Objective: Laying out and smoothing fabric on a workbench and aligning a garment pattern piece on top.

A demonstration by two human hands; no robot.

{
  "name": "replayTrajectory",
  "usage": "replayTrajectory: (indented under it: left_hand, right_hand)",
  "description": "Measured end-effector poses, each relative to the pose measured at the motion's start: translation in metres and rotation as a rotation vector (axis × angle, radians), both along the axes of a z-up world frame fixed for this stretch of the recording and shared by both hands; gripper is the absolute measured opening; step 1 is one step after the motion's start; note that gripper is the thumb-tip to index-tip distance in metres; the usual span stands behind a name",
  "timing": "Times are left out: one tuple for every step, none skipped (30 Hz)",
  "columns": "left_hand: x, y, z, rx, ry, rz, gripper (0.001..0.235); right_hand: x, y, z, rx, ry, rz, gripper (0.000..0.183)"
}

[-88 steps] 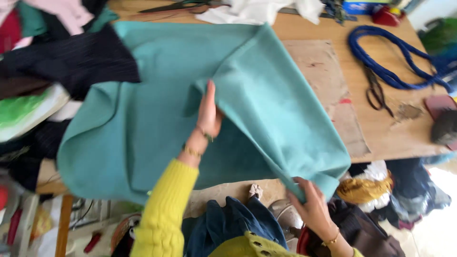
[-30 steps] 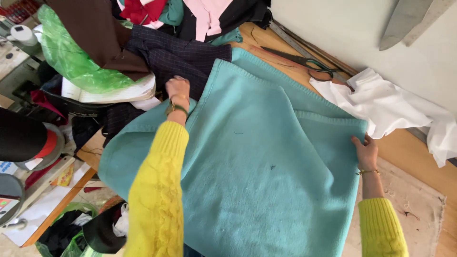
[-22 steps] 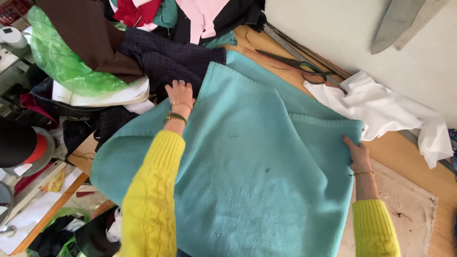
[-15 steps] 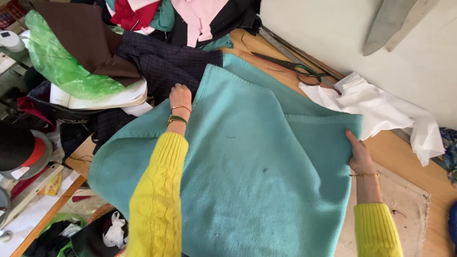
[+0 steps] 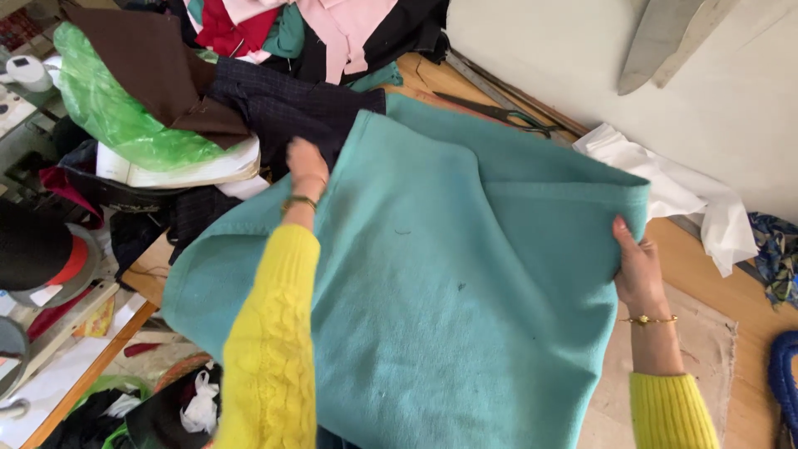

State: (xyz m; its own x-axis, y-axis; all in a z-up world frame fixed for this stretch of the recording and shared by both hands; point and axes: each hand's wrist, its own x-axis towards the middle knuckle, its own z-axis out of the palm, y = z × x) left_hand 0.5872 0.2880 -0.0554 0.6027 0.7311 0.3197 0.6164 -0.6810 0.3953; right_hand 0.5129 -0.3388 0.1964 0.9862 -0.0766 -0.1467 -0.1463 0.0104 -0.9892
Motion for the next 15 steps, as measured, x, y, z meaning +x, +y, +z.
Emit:
replayTrajectory:
  left_hand:
    - [-0.004,0.013,0.023,-0.001,0.0,0.0,0.027]
    - [-0.009,0.027,0.046,-0.304,-0.241,0.005,0.018]
    - [-0.012,0.042,0.071,-0.606,-0.486,0.007,0.027]
    - [-0.007,0.065,0.079,-0.605,-0.491,0.007,0.027]
    - [-0.004,0.089,0.088,-0.504,-0.723,0.103,0.03]
    - [0.0,0.113,0.096,-0.394,-0.951,0.2,0.034]
    - [-0.014,0.116,0.116,-0.392,-0.954,0.201,0.034]
    - [-0.027,0.118,0.136,-0.299,-1.037,0.165,0.026]
    - [-0.042,0.121,0.155,-0.203,-1.114,0.125,0.021]
    - [-0.053,0.102,0.159,-0.2,-1.113,0.127,0.021]
    - [-0.061,0.084,0.163,-0.224,-0.979,-0.006,0.024]
    - [-0.07,0.066,0.166,-0.244,-0.841,-0.137,0.028]
    - [-0.079,0.048,0.138,-0.245,-0.837,-0.141,0.028]
    - [-0.089,0.029,0.109,-0.33,-0.572,-0.218,0.039]
    - [-0.1,0.012,0.079,-0.408,-0.302,-0.293,0.055]
  right_hand:
    - [-0.002,-0.006,0.001,-0.001,0.0,0.0,0.04]
    - [-0.004,-0.012,0.003,-0.015,-0.079,0.006,0.03]
    - [-0.005,-0.017,0.005,-0.028,-0.162,0.012,0.021]
    - [-0.018,-0.011,0.026,-0.028,-0.166,0.013,0.021]
    - [-0.031,-0.005,0.047,-0.089,-0.145,0.024,0.012]
    - [-0.044,0.002,0.068,-0.151,-0.124,0.034,0.008]
    - [-0.051,-0.004,0.071,-0.15,-0.126,0.037,0.008]
    - [-0.058,-0.009,0.074,-0.088,-0.193,0.003,0.017]
    - [-0.066,-0.014,0.077,-0.024,-0.255,-0.031,0.035]
    - [-0.071,-0.023,0.08,-0.022,-0.254,-0.029,0.035]
    - [-0.077,-0.031,0.08,-0.024,-0.315,-0.061,0.026]
    - [-0.083,-0.039,0.081,-0.025,-0.377,-0.094,0.017]
    - [-0.09,-0.052,0.082,-0.026,-0.374,-0.099,0.017]
    - [-0.098,-0.063,0.086,-0.068,-0.385,-0.11,0.017]
    - [-0.108,-0.068,0.087,-0.111,-0.393,-0.123,0.017]
